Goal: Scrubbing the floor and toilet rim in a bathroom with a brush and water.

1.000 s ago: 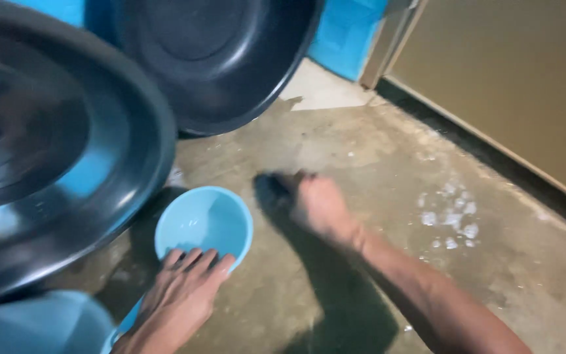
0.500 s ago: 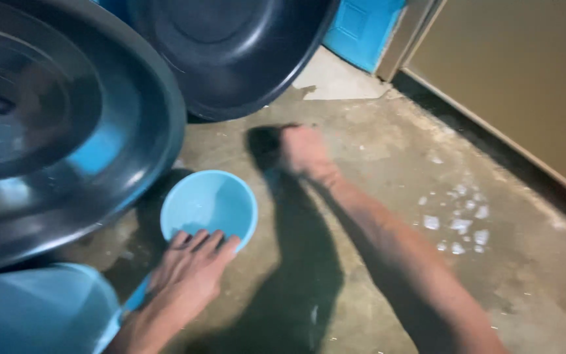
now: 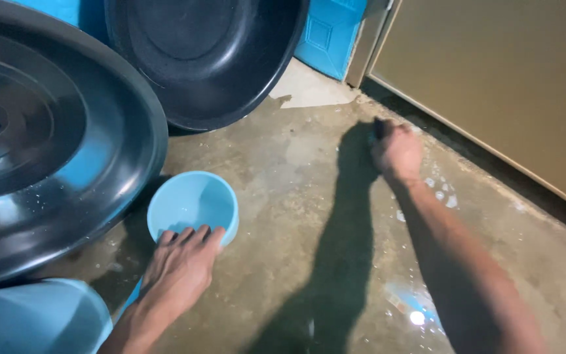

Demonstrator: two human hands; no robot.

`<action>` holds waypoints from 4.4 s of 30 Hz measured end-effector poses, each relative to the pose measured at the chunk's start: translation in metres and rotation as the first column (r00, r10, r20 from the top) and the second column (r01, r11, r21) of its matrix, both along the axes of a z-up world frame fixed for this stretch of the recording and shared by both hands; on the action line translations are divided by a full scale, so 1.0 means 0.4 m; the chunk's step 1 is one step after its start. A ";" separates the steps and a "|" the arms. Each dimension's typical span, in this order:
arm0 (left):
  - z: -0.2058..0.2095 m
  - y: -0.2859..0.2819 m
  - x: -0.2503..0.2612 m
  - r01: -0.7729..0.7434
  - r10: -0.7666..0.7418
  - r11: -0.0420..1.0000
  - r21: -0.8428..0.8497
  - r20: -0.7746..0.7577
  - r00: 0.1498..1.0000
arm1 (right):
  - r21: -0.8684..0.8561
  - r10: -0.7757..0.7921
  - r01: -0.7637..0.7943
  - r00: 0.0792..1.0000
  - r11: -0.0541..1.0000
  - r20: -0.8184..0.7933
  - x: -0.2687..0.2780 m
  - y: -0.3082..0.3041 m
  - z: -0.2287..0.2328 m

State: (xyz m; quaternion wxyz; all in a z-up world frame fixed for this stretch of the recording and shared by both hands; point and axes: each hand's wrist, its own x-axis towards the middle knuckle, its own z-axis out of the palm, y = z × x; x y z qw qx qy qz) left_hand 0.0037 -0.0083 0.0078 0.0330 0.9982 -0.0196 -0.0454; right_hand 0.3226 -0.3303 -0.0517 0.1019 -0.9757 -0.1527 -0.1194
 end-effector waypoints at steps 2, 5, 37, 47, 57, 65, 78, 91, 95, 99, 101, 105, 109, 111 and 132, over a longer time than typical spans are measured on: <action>-0.010 -0.005 0.012 -0.015 0.014 1.000 -0.013 -0.009 1.000 | -0.051 -0.033 0.034 0.999 0.998 0.029 -0.055 0.009 -0.048; -0.026 -0.005 0.032 -0.012 0.015 0.999 -0.041 0.062 0.998 | -0.230 0.273 -0.235 0.951 0.944 0.148 -0.250 0.101 -0.059; -0.084 -0.320 -0.249 0.165 -0.152 0.975 -0.150 0.091 0.984 | -0.059 -0.202 0.204 0.802 0.977 -0.561 -0.780 -0.371 0.033; 0.002 -0.347 -0.242 0.120 -0.123 0.982 -0.147 -0.012 0.992 | 0.037 -0.061 0.064 0.995 0.997 -0.083 -0.919 -0.384 0.003; 0.008 -0.347 -0.248 0.135 -0.134 0.980 -0.148 0.014 0.991 | 0.402 0.128 -0.053 0.978 0.914 -0.162 -0.704 -0.554 -0.049; 0.004 -0.343 -0.248 0.173 -0.167 0.975 -0.142 0.053 0.985 | 0.059 0.222 -0.230 0.968 0.972 0.119 -0.957 -0.303 -0.008; -0.007 -0.339 -0.233 0.127 -0.132 0.989 -0.069 -0.060 0.989 | 0.141 -0.493 0.484 0.869 0.864 0.037 -0.817 -0.857 0.059; 0.012 -0.645 -0.162 0.555 -0.544 0.821 -0.137 0.108 0.832 | 0.254 -0.179 0.243 0.952 0.936 -0.249 -1.022 -0.625 0.003; 0.017 -0.661 -0.181 0.582 -0.566 0.797 -0.163 0.134 0.813 | 0.192 -0.547 0.516 0.820 0.835 0.172 -0.916 -0.902 -0.036; 0.017 -0.659 -0.179 0.601 -0.565 0.783 -0.159 0.220 0.795 | 0.183 -0.723 0.700 0.674 0.691 0.151 -0.984 -0.817 -0.066; 0.014 -0.655 -0.175 0.586 -0.556 0.796 -0.149 0.201 0.806 | 0.128 -0.741 0.730 0.665 0.671 0.092 -1.083 -0.678 -0.070; 0.011 -0.678 -0.155 0.594 -0.557 0.782 -0.189 0.216 0.802 | 0.239 0.032 0.008 0.986 0.971 -0.163 -1.234 -0.627 0.024; 0.012 -0.670 -0.156 0.569 -0.553 0.798 -0.198 0.136 0.822 | 0.162 -0.551 0.565 0.825 0.809 -0.124 -1.153 -0.995 0.024; 0.017 -0.669 -0.157 0.565 -0.553 0.802 -0.193 0.115 0.825 | 0.097 -0.700 0.705 0.710 0.703 -0.080 -1.127 -1.203 -0.054; -0.182 -0.623 -0.099 0.461 -0.461 0.887 -0.035 -0.143 0.876 | 0.081 -0.877 0.879 0.476 0.470 -0.070 -0.925 -1.464 -0.035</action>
